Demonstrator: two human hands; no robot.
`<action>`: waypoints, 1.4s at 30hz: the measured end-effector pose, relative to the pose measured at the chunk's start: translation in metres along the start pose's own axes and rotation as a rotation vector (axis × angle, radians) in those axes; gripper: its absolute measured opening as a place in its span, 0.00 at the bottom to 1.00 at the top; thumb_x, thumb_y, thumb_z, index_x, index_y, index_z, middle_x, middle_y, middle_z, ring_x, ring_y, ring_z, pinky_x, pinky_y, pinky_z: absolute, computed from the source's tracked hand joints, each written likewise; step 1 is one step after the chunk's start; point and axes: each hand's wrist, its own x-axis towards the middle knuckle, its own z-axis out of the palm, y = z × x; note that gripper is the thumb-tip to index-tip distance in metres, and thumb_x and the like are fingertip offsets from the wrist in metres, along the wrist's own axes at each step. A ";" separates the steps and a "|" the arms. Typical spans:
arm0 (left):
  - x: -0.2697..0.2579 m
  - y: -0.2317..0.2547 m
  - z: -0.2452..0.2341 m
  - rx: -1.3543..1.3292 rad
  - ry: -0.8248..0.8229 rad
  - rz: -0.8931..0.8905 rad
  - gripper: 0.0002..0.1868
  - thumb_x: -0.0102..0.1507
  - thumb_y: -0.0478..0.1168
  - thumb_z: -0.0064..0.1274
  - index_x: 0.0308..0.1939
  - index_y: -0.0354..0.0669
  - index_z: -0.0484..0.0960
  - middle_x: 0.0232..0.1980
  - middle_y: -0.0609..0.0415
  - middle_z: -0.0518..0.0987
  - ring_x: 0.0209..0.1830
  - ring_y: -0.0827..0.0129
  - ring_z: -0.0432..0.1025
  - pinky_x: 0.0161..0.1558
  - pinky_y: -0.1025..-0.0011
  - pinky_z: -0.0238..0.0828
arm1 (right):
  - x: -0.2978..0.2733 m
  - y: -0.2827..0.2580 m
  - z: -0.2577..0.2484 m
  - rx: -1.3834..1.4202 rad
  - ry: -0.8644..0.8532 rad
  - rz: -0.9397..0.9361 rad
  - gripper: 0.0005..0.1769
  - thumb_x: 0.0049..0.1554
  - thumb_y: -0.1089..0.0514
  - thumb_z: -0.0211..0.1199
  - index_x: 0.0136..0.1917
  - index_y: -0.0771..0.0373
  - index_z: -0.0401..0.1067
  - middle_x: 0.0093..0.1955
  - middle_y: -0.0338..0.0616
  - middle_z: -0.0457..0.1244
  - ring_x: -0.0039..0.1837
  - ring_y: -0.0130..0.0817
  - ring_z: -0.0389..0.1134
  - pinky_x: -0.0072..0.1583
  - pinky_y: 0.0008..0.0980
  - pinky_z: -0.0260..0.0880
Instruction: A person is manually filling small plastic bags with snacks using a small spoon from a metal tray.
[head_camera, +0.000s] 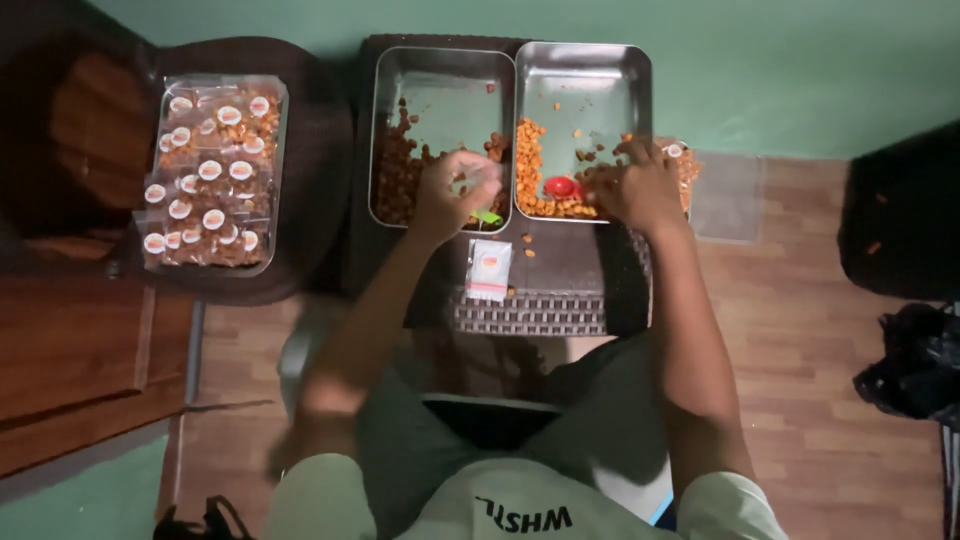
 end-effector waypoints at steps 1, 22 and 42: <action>0.006 -0.001 0.001 0.002 0.003 -0.004 0.16 0.60 0.47 0.70 0.47 0.47 0.85 0.36 0.56 0.85 0.31 0.72 0.77 0.37 0.74 0.71 | 0.004 0.002 0.001 0.002 -0.004 -0.003 0.10 0.56 0.45 0.67 0.50 0.44 0.84 0.66 0.42 0.64 0.71 0.59 0.61 0.67 0.63 0.61; 0.009 -0.080 0.001 -1.455 -0.317 -0.585 0.32 0.67 0.62 0.49 0.67 0.47 0.72 0.66 0.35 0.74 0.64 0.39 0.71 0.45 0.36 0.81 | 0.012 0.025 0.040 0.224 -0.031 -0.047 0.08 0.57 0.55 0.67 0.50 0.51 0.81 0.54 0.46 0.68 0.59 0.57 0.69 0.57 0.51 0.71; 0.010 -0.035 -0.006 -0.909 -0.164 -0.474 0.38 0.67 0.60 0.62 0.70 0.41 0.67 0.63 0.47 0.66 0.68 0.50 0.65 0.61 0.35 0.70 | 0.040 0.004 0.058 0.993 0.642 0.277 0.16 0.56 0.70 0.78 0.54 0.75 0.75 0.40 0.61 0.69 0.41 0.44 0.72 0.42 0.41 0.76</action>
